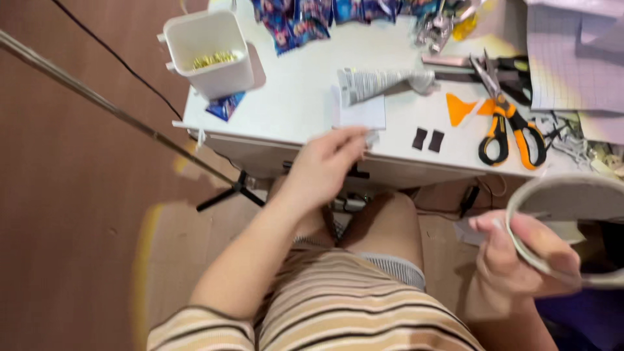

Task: The person applies adhesive from a tube and double-sided tape to small pieces of paper and black strips.

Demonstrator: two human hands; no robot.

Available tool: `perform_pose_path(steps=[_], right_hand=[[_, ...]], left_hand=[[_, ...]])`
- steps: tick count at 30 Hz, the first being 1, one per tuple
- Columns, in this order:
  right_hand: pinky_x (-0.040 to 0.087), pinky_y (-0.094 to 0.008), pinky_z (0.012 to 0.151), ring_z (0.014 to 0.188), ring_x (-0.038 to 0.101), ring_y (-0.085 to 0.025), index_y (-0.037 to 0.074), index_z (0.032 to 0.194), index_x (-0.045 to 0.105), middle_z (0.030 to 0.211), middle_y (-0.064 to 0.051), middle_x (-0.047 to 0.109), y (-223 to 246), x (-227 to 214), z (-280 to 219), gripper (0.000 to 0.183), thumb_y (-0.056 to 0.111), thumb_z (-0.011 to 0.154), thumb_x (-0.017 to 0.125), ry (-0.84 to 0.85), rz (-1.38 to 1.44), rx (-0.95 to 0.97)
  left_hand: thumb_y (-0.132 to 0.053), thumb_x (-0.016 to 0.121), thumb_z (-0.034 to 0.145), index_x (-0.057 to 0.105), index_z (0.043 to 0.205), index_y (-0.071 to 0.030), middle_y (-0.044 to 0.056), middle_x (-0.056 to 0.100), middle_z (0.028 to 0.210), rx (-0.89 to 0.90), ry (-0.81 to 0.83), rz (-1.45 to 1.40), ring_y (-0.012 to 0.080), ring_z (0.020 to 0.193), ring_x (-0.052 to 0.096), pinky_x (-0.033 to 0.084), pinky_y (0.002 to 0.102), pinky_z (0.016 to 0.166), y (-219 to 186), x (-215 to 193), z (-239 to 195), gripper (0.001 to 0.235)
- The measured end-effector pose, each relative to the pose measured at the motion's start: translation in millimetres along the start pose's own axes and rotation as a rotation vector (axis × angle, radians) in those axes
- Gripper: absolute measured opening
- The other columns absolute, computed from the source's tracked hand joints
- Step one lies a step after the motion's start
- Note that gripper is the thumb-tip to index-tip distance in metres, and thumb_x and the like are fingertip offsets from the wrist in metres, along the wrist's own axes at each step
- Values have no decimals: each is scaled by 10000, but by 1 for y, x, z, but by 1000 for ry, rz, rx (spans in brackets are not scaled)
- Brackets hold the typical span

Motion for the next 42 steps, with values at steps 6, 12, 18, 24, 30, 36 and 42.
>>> perform_pose_path(steps=[6,12,18,24,30,36,42], right_hand=[[598,-449,679,649,655,-370,-136,1107,549,823,-325,627,7,38,-7,248,98,1066,617,162,1390,532],[590,-427,674,670,681,-375,-137,1102,590,836,-304,647,-1,42,-7,252,106,1054,641,226,1352,565],[615,-425,679,671,687,-362,-116,1109,593,815,-288,647,-2,43,-6,249,113,1029,651,252,1372,566],[612,-402,659,664,690,-350,-108,1098,609,811,-278,653,0,47,-10,262,134,1009,661,242,1395,582],[654,-430,618,651,687,-327,-58,1104,630,743,-236,592,6,56,-14,371,284,962,647,323,1624,792],[660,-379,654,668,698,-324,-90,1155,632,821,-273,664,22,71,-22,394,270,995,608,512,1696,914],[638,-332,643,665,708,-213,-174,1159,642,691,-226,668,25,90,-28,326,80,956,649,478,1703,629]], left_hand=[[-109,582,962,760,1189,-104,109,775,1160,386,-113,541,303,1035,732,561,431,914,13,-7,71,288],[-118,537,955,816,1112,-198,118,774,1010,414,-88,947,415,851,673,531,507,743,23,4,116,330],[-122,569,966,599,1012,-101,182,701,820,260,-98,1029,455,730,634,468,562,585,31,6,132,59],[-159,744,854,696,769,-71,97,565,896,471,-322,1291,363,743,563,479,451,523,51,10,141,131],[-52,739,803,675,747,-55,105,553,821,693,-395,1197,334,632,536,439,439,465,16,30,100,86],[-340,541,956,753,939,-136,137,692,851,557,177,561,348,866,656,472,495,762,-18,96,12,295],[-234,691,919,736,954,-152,50,669,878,309,162,50,206,779,697,577,318,724,15,108,3,100]])
Point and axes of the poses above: each hand's wrist, its own z-axis towards the middle knuckle, its own x-axis out of the palm, y = z × x, the point moved 3 cm from there along z, towards the middle knuckle
